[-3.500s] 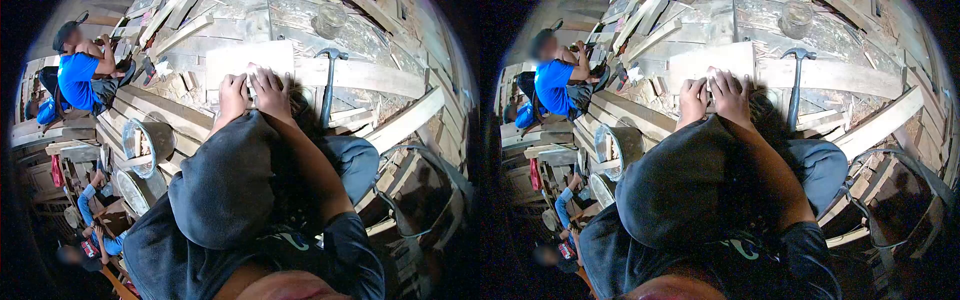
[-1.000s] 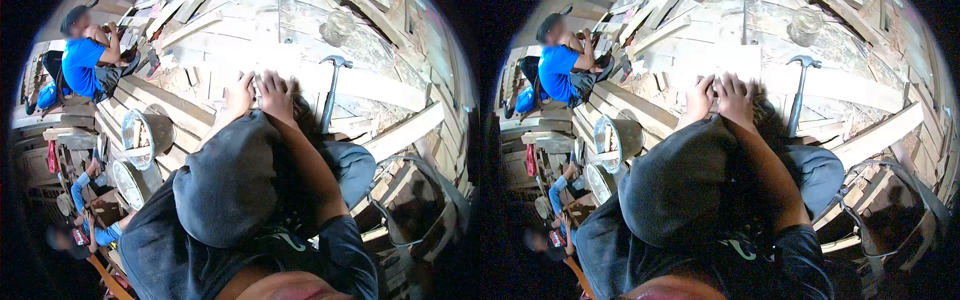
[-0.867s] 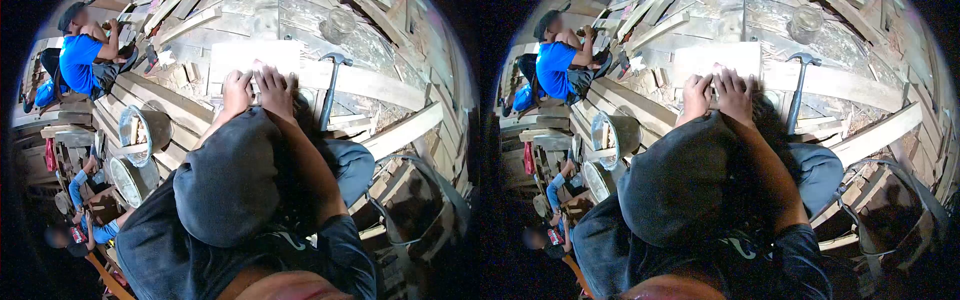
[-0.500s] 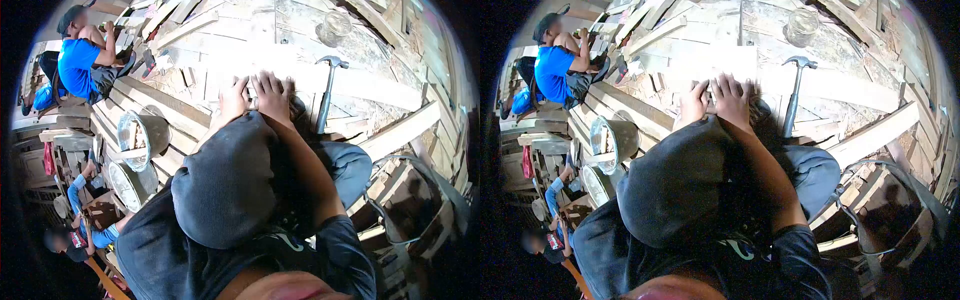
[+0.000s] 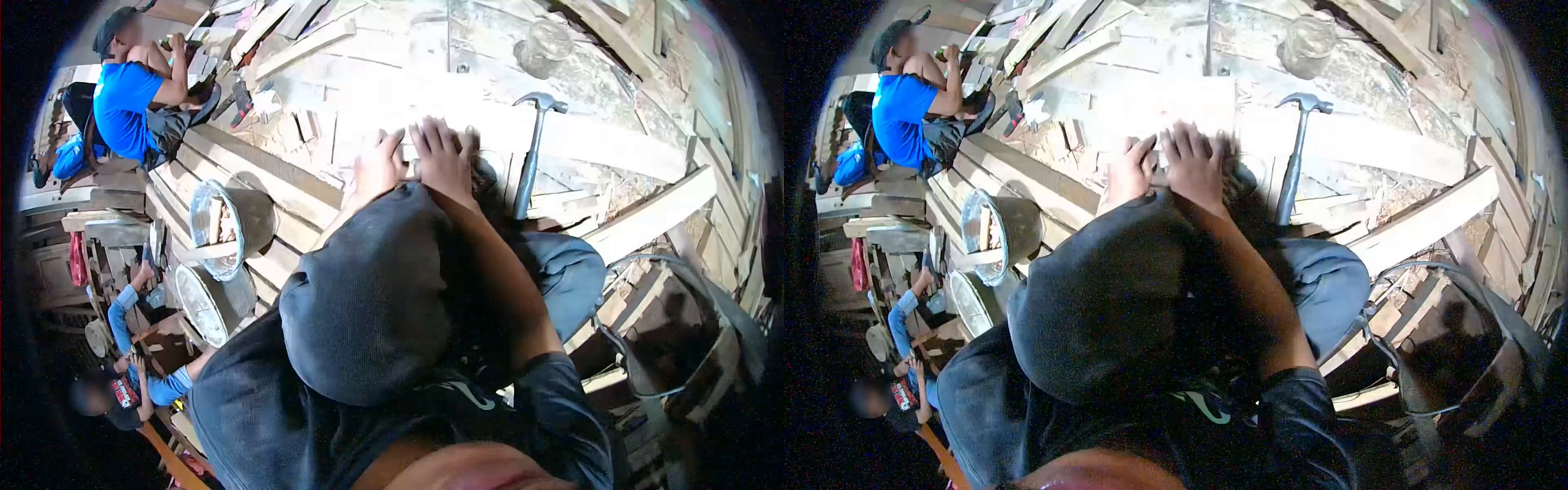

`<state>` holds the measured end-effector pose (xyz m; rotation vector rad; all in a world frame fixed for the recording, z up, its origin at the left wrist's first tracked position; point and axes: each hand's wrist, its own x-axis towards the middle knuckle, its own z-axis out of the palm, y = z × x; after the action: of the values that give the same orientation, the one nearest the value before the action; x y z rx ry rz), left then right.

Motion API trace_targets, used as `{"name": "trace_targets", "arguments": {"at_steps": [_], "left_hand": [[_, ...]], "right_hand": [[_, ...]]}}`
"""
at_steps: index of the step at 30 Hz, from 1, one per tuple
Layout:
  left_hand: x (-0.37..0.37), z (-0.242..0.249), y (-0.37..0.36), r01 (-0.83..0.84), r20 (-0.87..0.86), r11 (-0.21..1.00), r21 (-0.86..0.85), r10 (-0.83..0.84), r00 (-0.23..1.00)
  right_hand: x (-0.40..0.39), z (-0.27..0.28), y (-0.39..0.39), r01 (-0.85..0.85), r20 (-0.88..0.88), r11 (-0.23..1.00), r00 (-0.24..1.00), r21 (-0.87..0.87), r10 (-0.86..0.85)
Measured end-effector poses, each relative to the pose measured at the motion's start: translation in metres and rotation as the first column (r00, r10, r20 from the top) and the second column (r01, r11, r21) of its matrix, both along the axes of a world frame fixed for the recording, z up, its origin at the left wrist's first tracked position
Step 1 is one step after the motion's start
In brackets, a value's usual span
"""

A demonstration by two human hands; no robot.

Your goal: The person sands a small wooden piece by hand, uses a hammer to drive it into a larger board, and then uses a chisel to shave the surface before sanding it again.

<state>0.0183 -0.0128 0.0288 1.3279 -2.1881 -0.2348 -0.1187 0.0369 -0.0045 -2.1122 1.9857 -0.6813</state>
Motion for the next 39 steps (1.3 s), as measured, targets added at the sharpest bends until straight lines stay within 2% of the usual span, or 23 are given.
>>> {"name": "trace_targets", "arguments": {"at_steps": [2, 3, 4, 5, 6, 8, 9, 10, 12, 13, 14, 15, 19, 23, 26, 27, 30, 31, 32, 34, 36, 38, 39], "left_hand": [[0.013, 0.009, 0.002, -0.003, -0.024, 0.995, 0.095, 0.005, 1.000], [0.016, 0.013, -0.008, -0.026, -0.202, 0.948, 0.318, 0.094, 0.975], [0.016, 0.026, -0.015, -0.010, -0.346, 0.851, 0.525, 0.224, 0.911], [0.012, 0.040, -0.020, 0.127, -0.582, 0.753, 0.646, 0.378, 0.720], [0.011, 0.055, -0.026, 0.420, -0.740, 0.610, 0.672, 0.531, 0.412], [0.010, 0.075, -0.035, 0.706, -0.805, 0.494, 0.507, 0.563, 0.185], [0.004, 0.083, -0.035, 0.701, -0.795, 0.499, 0.509, 0.585, 0.162], [0.000, 0.090, -0.035, 0.702, -0.818, 0.511, 0.496, 0.546, 0.181], [-0.005, 0.103, -0.032, 0.705, -0.853, 0.524, 0.478, 0.468, 0.230], [-0.009, 0.109, -0.030, 0.682, -0.857, 0.539, 0.494, 0.432, 0.280], [-0.017, 0.117, -0.026, 0.632, -0.859, 0.582, 0.511, 0.372, 0.352], [-0.021, 0.118, -0.024, 0.603, -0.867, 0.623, 0.498, 0.338, 0.367], [-0.032, 0.128, -0.014, 0.546, -0.863, 0.718, 0.431, 0.151, 0.483], [-0.037, 0.126, -0.008, 0.505, -0.816, 0.746, 0.433, 0.087, 0.572], [-0.039, 0.127, -0.010, 0.552, -0.857, 0.717, 0.426, 0.123, 0.501], [-0.042, 0.133, -0.007, 0.524, -0.858, 0.721, 0.453, 0.191, 0.477], [-0.043, 0.132, -0.009, 0.485, -0.857, 0.785, 0.386, 0.110, 0.504], [-0.042, 0.134, -0.008, 0.466, -0.847, 0.790, 0.398, 0.121, 0.518], [-0.040, 0.133, -0.010, 0.457, -0.864, 0.800, 0.388, 0.144, 0.482], [-0.039, 0.133, -0.012, 0.434, -0.894, 0.821, 0.371, 0.189, 0.407], [-0.040, 0.135, -0.012, 0.393, -0.877, 0.819, 0.417, 0.249, 0.411], [-0.040, 0.127, -0.010, 0.449, -0.885, 0.786, 0.426, 0.257, 0.389], [-0.043, 0.129, -0.006, 0.443, -0.864, 0.781, 0.440, 0.234, 0.446]], "right_hand": [[-0.001, -0.003, -0.002, 0.017, -0.068, 0.998, 0.997, -0.062, -0.022], [-0.001, -0.001, 0.000, 0.022, -0.065, 0.997, 0.997, -0.072, -0.027], [0.001, 0.000, 0.000, 0.020, -0.061, 0.996, 0.998, -0.081, -0.025], [0.000, -0.001, -0.001, 0.009, 0.008, 0.994, 1.000, -0.108, -0.008], [-0.001, -0.003, -0.002, 0.008, 0.033, 0.993, 0.999, -0.117, -0.005], [-0.003, -0.009, -0.003, 0.013, 0.070, 0.990, 0.998, -0.141, -0.003], [-0.005, 0.000, -0.007, 0.023, 0.179, 0.983, 0.984, -0.184, 0.011], [-0.007, 0.009, -0.007, 0.064, 0.302, 0.955, 0.953, -0.290, 0.028], [-0.013, 0.033, -0.012, 0.138, 0.412, 0.893, 0.910, -0.429, 0.057], [-0.015, 0.043, -0.015, 0.140, 0.644, 0.928, 0.755, -0.346, 0.126], [-0.017, 0.052, -0.016, 0.113, 0.827, 0.958, 0.538, -0.262, 0.163], [-0.019, 0.061, -0.016, 0.059, 0.946, 0.980, 0.278, -0.188, 0.164], [-0.030, 0.110, -0.001, 0.067, 0.949, 0.968, 0.226, -0.241, 0.220], [-0.034, 0.117, 0.002, 0.116, 0.931, 0.962, 0.305, -0.246, 0.202], [-0.035, 0.121, 0.006, 0.125, 0.973, 0.977, 0.173, -0.173, 0.150], [-0.037, 0.120, 0.006, 0.136, 0.973, 0.975, 0.179, -0.174, 0.148], [-0.042, 0.118, 0.005, 0.177, 0.967, 0.967, 0.210, -0.186, 0.147], [-0.042, 0.117, 0.005, 0.198, 0.961, 0.961, 0.232, -0.195, 0.148], [-0.042, 0.116, 0.005, 0.218, 0.956, 0.954, 0.254, -0.205, 0.148], [-0.042, 0.115, 0.006, 0.242, 0.966, 0.951, 0.215, -0.192, 0.140], [-0.044, 0.109, 0.005, 0.248, 0.972, 0.952, 0.193, -0.181, 0.135], [-0.045, 0.107, 0.003, 0.293, 0.955, 0.927, 0.244, -0.236, 0.166], [-0.047, 0.109, 0.002, 0.310, 0.932, 0.904, 0.302, -0.296, 0.202]]}}
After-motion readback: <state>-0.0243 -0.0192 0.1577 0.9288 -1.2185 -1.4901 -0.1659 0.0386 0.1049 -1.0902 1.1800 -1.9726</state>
